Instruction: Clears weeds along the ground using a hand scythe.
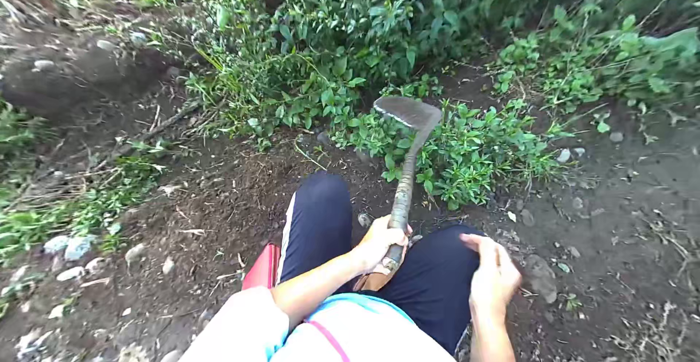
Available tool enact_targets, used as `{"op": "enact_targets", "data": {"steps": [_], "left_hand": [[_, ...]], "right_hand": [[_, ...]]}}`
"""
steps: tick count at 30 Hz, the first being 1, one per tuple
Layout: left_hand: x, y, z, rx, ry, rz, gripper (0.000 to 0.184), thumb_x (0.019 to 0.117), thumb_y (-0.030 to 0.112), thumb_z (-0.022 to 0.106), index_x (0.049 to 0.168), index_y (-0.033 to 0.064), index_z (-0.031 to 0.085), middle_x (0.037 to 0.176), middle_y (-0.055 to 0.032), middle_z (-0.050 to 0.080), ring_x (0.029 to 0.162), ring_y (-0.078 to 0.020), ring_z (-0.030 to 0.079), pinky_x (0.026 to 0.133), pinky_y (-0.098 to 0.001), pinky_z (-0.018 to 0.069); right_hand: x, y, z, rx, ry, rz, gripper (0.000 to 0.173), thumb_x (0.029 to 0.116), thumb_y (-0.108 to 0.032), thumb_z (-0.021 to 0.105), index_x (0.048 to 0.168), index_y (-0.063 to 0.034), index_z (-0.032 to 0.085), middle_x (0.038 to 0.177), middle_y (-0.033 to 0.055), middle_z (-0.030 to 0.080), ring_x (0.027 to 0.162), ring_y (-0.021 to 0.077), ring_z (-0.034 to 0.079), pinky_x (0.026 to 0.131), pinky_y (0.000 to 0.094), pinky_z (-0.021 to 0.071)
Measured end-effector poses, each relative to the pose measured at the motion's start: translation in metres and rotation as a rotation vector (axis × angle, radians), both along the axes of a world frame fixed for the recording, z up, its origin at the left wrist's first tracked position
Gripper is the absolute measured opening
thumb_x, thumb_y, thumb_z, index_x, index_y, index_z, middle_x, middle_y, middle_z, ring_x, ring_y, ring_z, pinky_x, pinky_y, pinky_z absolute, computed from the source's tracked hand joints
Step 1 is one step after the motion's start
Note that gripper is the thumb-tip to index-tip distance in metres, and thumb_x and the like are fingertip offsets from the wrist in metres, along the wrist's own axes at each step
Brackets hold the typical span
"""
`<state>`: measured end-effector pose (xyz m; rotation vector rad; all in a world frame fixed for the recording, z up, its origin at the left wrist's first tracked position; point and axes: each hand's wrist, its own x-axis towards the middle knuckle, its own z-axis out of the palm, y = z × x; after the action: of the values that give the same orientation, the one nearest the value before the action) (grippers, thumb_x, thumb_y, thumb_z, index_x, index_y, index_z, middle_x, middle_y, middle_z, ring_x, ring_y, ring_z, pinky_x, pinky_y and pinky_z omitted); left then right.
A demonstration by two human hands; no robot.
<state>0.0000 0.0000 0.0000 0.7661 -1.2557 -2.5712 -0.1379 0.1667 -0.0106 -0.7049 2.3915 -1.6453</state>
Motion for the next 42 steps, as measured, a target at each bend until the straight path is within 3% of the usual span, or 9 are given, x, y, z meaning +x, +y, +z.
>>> {"op": "enact_targets", "data": {"steps": [4,6,9,13,22,26,31,37,42], "left_hand": [[0.001,0.003,0.012,-0.28,0.039,-0.099,0.042,0.0781,0.009,0.06,0.118,-0.0054,0.058,0.098,-0.005,0.063,0.084,-0.0061,0.063,0.077,-0.0258,0.0542],[0.01,-0.01,0.011,-0.598,-0.075,-0.287,0.042,0.0911,0.02,0.06,0.124,-0.0063,0.059,0.103,-0.013,0.067,0.092,-0.0148,0.066,0.086,-0.0348,0.0551],[0.016,-0.031,0.017,-1.06,-0.434,-0.781,0.055,0.1087,0.044,0.042,0.121,-0.0063,0.062,0.106,-0.0281,0.069,0.105,-0.0435,0.067,0.093,-0.0617,0.0487],[0.028,-0.026,0.006,-1.165,-0.651,-1.197,0.053,0.1094,0.042,0.042,0.125,-0.0047,0.063,0.12,-0.0293,0.067,0.117,-0.0473,0.063,0.096,-0.066,0.0469],[0.063,-0.108,0.017,-1.694,-0.502,-0.464,0.028,0.1025,0.021,0.061,0.113,-0.0031,0.072,0.113,-0.0258,0.07,0.111,-0.0459,0.066,0.1,-0.066,0.0458],[0.068,-0.127,0.037,-1.644,-0.803,-0.359,0.034,0.1053,0.028,0.057,0.111,-0.0016,0.073,0.12,-0.0257,0.069,0.121,-0.05,0.058,0.102,-0.0712,0.0385],[0.078,-0.126,0.036,-1.521,-0.984,-0.349,0.036,0.1058,0.031,0.051,0.113,0.0034,0.073,0.124,-0.0237,0.067,0.12,-0.0522,0.057,0.088,-0.0747,0.0435],[0.081,-0.13,0.02,-1.593,-0.941,-0.301,0.034,0.1054,0.026,0.049,0.112,0.0022,0.072,0.124,-0.0241,0.068,0.119,-0.0518,0.059,0.088,-0.0738,0.044],[0.083,-0.127,0.022,-1.556,-0.913,-0.167,0.036,0.1046,0.024,0.048,0.115,0.0002,0.072,0.117,-0.031,0.068,0.114,-0.0535,0.062,0.088,-0.0741,0.0439]], "right_hand": [[0.035,-0.065,0.016,-0.103,-0.532,0.442,0.056,0.1083,-0.046,0.039,0.109,0.0016,0.068,0.099,0.0047,0.075,0.095,0.0094,0.071,0.089,0.028,0.0586],[0.036,-0.082,0.006,-0.28,-0.871,0.559,0.048,0.1023,-0.041,0.052,0.11,0.0043,0.067,0.109,0.0168,0.076,0.104,0.0232,0.073,0.093,0.0372,0.0595],[0.037,-0.098,-0.011,-0.177,-1.028,0.28,0.03,0.1061,-0.012,0.033,0.104,0.0018,0.06,0.09,0.0112,0.074,0.079,0.0177,0.073,0.072,0.0325,0.0623],[0.048,-0.092,-0.071,0.195,-0.947,-0.062,0.022,0.1024,-0.017,0.065,0.106,0.0042,0.059,0.066,0.0035,0.054,0.047,0.0106,0.05,0.046,0.0259,0.0489],[-0.023,0.042,0.029,0.291,-0.369,-0.247,0.028,0.0986,-0.018,0.07,0.114,0.0042,0.063,0.08,0.008,0.068,0.064,0.0147,0.065,0.064,0.0341,0.059],[-0.07,0.107,0.069,0.28,-0.159,-0.407,0.039,0.1031,-0.027,0.063,0.129,0.0007,0.054,0.094,0.0099,0.064,0.071,0.0165,0.064,0.07,0.0393,0.0593],[-0.051,0.124,-0.009,0.098,-0.298,-0.649,0.034,0.0997,-0.02,0.067,0.118,0.0042,0.052,0.065,0.0013,0.052,0.046,0.0116,0.053,0.049,0.0315,0.0547],[0.026,0.104,-0.124,0.254,-0.947,-0.649,0.023,0.0986,-0.015,0.068,0.11,0.002,0.058,0.068,0.0031,0.052,0.049,0.0125,0.05,0.047,0.0301,0.0495],[0.043,0.087,-0.142,0.352,-1.085,-0.596,0.018,0.0967,-0.012,0.069,0.106,0.0004,0.061,0.067,0.0028,0.052,0.05,0.0129,0.049,0.048,0.0305,0.0476]]}}
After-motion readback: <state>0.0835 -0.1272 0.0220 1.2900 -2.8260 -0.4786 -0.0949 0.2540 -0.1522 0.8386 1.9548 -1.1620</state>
